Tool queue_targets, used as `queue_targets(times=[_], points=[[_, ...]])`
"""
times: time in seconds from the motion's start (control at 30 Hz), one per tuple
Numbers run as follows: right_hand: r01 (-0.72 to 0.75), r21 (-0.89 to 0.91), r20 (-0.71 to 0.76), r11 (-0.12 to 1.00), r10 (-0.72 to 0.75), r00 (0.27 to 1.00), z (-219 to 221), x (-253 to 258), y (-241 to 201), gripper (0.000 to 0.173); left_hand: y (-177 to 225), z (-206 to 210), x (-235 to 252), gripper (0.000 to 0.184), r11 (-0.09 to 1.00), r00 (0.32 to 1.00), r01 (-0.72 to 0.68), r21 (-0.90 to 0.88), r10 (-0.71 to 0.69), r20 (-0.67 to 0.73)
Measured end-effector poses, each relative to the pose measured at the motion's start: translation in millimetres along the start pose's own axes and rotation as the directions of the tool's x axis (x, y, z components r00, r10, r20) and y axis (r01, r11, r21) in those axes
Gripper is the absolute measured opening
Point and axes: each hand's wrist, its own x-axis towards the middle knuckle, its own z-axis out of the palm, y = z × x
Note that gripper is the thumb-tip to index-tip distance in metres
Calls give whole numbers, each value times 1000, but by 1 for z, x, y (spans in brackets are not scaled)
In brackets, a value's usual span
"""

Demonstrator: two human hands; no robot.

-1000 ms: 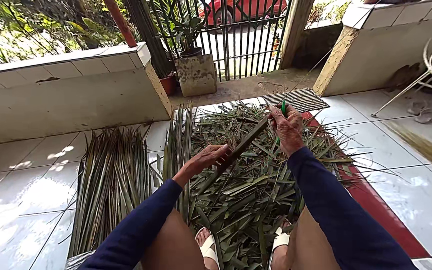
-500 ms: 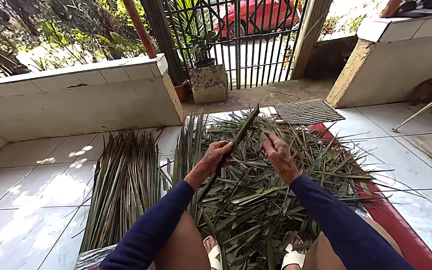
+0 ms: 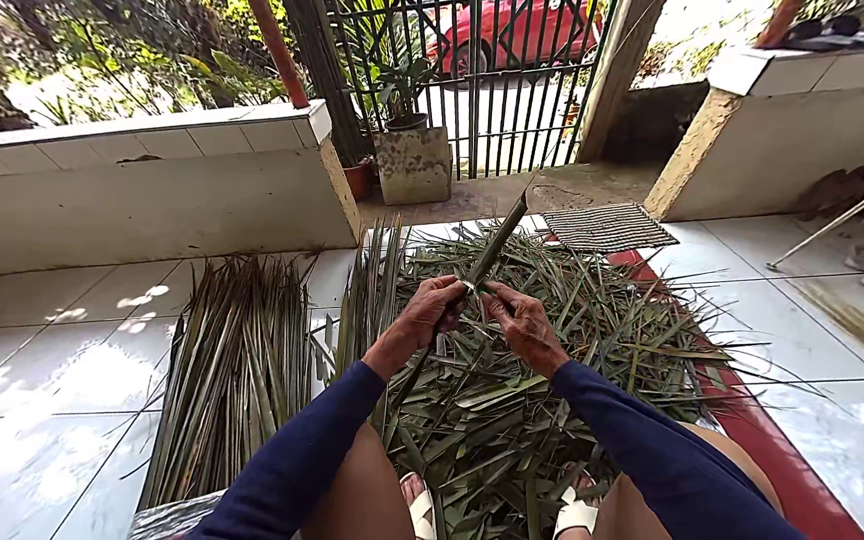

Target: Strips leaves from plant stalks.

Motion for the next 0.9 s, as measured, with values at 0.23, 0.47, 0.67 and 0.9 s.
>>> queue_targets(times=[0.23,0.47,0.67,0.9], points=[[-47,-86,-65,995,41,997,0,1,-3,41,4,-1,-2,25,999,998,30,25,-31,61],[-85,-225,-142,971,53,988,1,1,-4,39,5,1,-5,28,990,1000,2,140,-5,25],[-147,-330,-191,933,86,978,2,-1,-11,37,8,9,-9,28,929,993,-59,364,91,-73],[-167,-372,-228,913,85,970,0,1,-13,35,9,11,-13,29,857,982,-93,508,163,-96]])
